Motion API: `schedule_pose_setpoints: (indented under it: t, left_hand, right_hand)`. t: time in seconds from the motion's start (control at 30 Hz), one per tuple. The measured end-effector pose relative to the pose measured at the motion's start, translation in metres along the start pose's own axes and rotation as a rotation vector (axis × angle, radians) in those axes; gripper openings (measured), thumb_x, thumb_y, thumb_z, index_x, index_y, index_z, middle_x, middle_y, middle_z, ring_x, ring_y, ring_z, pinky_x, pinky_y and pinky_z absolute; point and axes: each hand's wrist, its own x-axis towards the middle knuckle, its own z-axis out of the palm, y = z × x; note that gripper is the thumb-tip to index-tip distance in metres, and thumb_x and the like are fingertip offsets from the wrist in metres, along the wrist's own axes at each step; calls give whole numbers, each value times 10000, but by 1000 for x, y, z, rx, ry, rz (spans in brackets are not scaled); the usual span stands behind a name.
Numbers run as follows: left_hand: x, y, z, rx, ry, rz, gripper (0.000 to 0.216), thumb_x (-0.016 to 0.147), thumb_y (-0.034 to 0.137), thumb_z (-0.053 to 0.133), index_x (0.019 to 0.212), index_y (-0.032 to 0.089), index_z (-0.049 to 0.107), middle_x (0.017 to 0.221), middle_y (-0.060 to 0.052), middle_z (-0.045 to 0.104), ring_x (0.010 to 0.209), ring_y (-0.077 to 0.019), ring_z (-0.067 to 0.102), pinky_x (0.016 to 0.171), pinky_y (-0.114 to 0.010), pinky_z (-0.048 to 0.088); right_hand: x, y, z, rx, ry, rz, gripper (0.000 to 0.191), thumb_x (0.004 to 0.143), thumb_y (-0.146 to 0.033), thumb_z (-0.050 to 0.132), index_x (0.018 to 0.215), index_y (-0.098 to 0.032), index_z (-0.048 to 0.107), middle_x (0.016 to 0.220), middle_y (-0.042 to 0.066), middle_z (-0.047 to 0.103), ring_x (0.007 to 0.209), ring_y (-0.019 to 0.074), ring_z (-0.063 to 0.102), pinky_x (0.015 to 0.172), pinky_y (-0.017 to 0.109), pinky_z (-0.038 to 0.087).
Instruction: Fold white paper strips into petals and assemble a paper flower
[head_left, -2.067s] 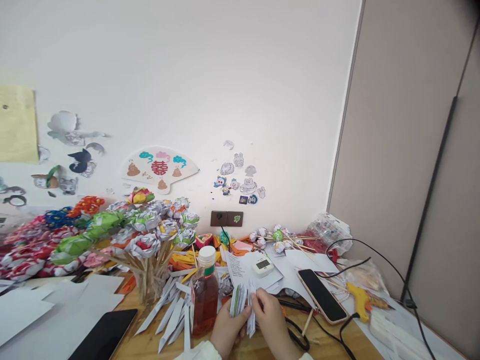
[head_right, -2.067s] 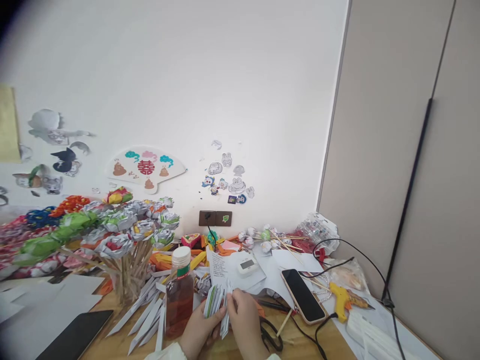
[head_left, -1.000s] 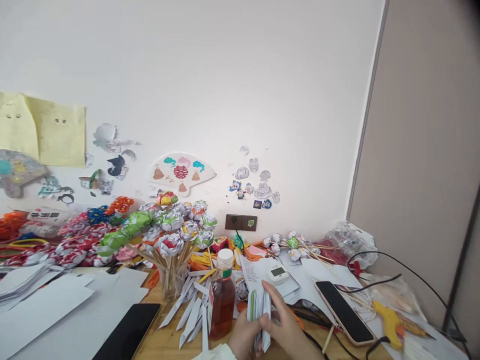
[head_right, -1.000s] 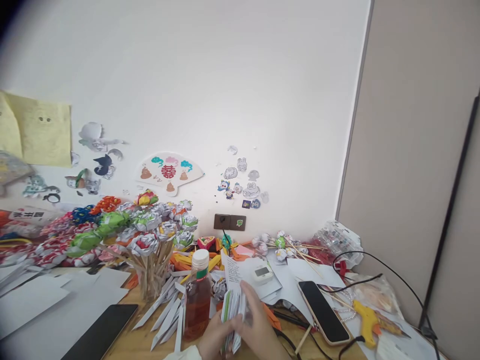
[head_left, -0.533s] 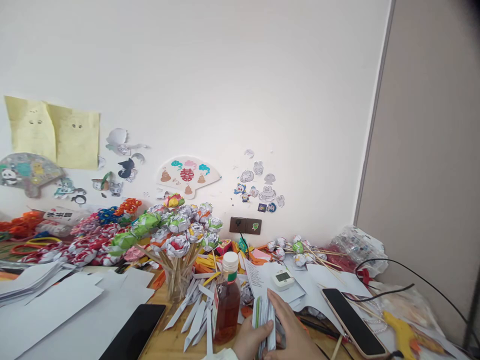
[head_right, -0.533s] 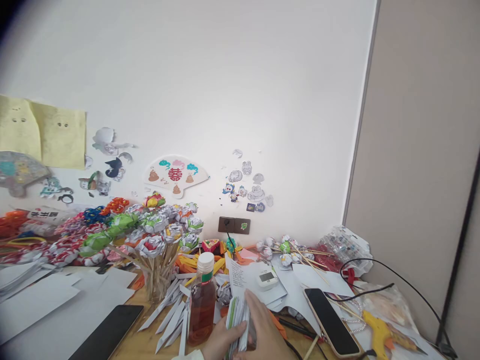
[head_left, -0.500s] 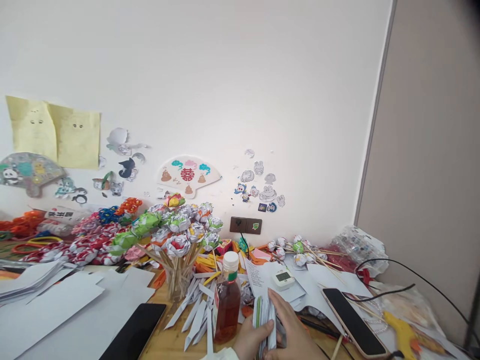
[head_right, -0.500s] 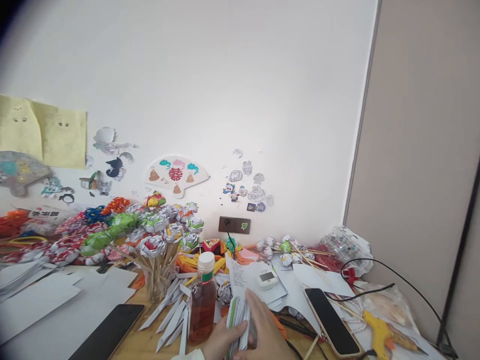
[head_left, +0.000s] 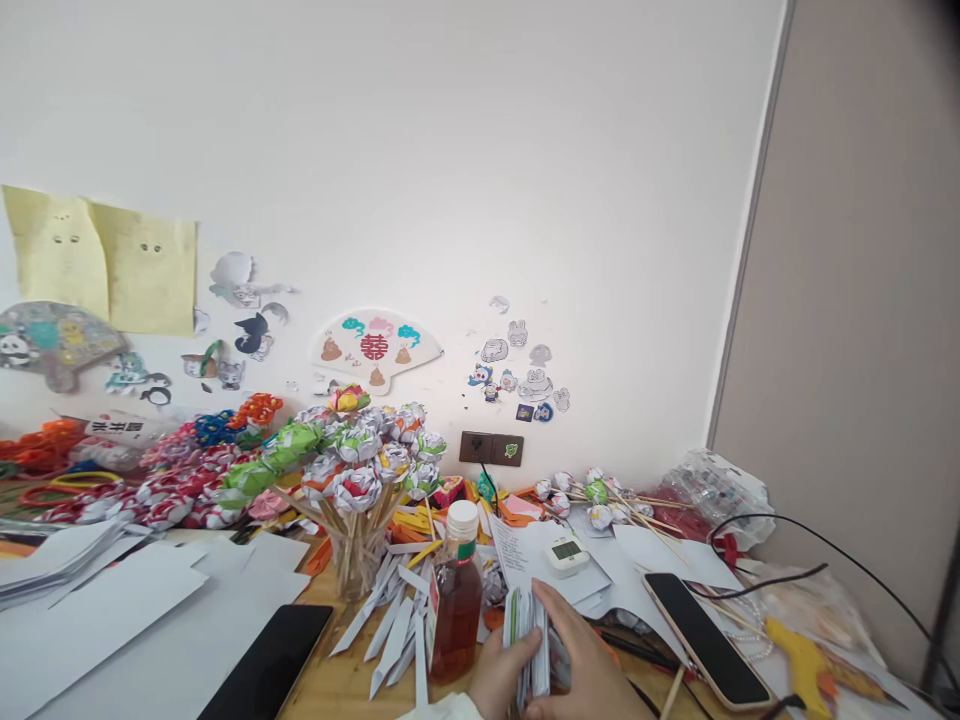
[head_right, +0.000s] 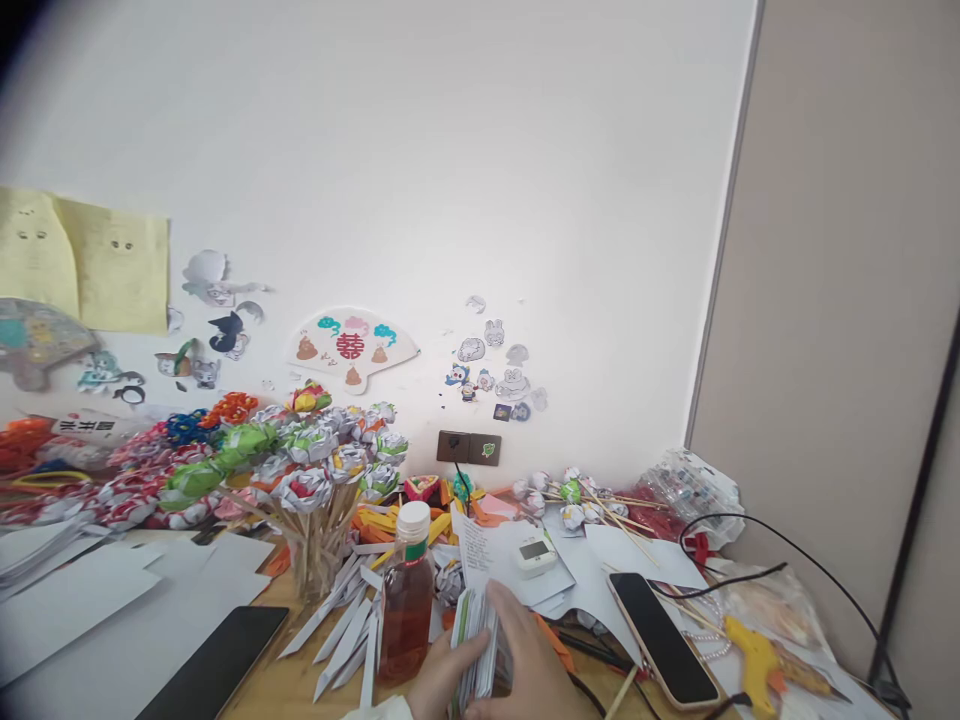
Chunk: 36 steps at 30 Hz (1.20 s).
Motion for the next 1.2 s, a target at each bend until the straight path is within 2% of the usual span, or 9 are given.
schedule_pose_setpoints:
  t: [0.1,0.27,0.43,0.6,0.77,0.97,1.07,1.2]
  left_hand:
    - [-2,3,2,-4,-15,25,536,407,433,720,804,109,564,548,-36,607,501,-162,552,523,-277,406]
    - [-1,3,2,65,-114,-11,463,417,449,714,683,100,565,443,-27,581,417,-131,516,474,-252,388]
    - [-6,5,1,39,-194,-19,391,485,411,699,685,104,562,462,-33,593,436,-130,532,463,-233,380]
    - [-10,8,3,27,-165,-37,380,507,400,690,696,96,563,479,-43,601,451,-138,542,465,-237,391]
    - [-11,10,7,-13,-74,-40,406,477,414,700,711,115,554,466,-26,593,434,-142,539,462,-246,398]
    - [-11,13,6,20,-161,-50,427,486,443,686,704,93,572,453,-40,593,436,-138,535,459,-236,384]
    - [-9,11,4,46,-158,-53,431,494,427,686,724,81,573,459,-48,601,430,-138,533,445,-232,374]
    - [-8,9,1,73,-142,-47,408,509,425,674,710,86,565,469,-49,603,398,-125,516,383,-209,331]
  right_hand:
    - [0,-2,0,1,-18,-2,973,475,-467,684,1278,-179,217,1327,113,244,1202,283,216,972,398,194]
    - [-1,1,1,29,-6,-10,1017,456,-461,698,1287,-195,177,1340,115,204,1213,282,185,970,401,194]
    - [-2,-5,-3,60,-6,21,1029,454,-451,698,1290,-190,157,1332,126,211,1208,283,195,964,405,202]
    - [-2,-7,-2,45,18,35,1032,435,-409,716,1285,-196,172,1322,132,232,1199,299,209,961,416,198]
    - [-4,-4,2,15,28,18,1015,451,-424,708,1283,-193,173,1314,127,247,1194,288,224,962,408,200]
    - [-4,-13,-3,61,52,14,1013,449,-436,708,1278,-197,176,1303,113,268,1183,263,253,951,371,239]
    - [-4,-18,-5,85,56,46,1036,418,-437,719,1275,-212,183,1274,109,312,1161,271,288,939,384,249]
    - [-4,-22,-6,128,15,72,1037,460,-433,703,1292,-226,118,1259,111,333,1150,272,305,923,388,264]
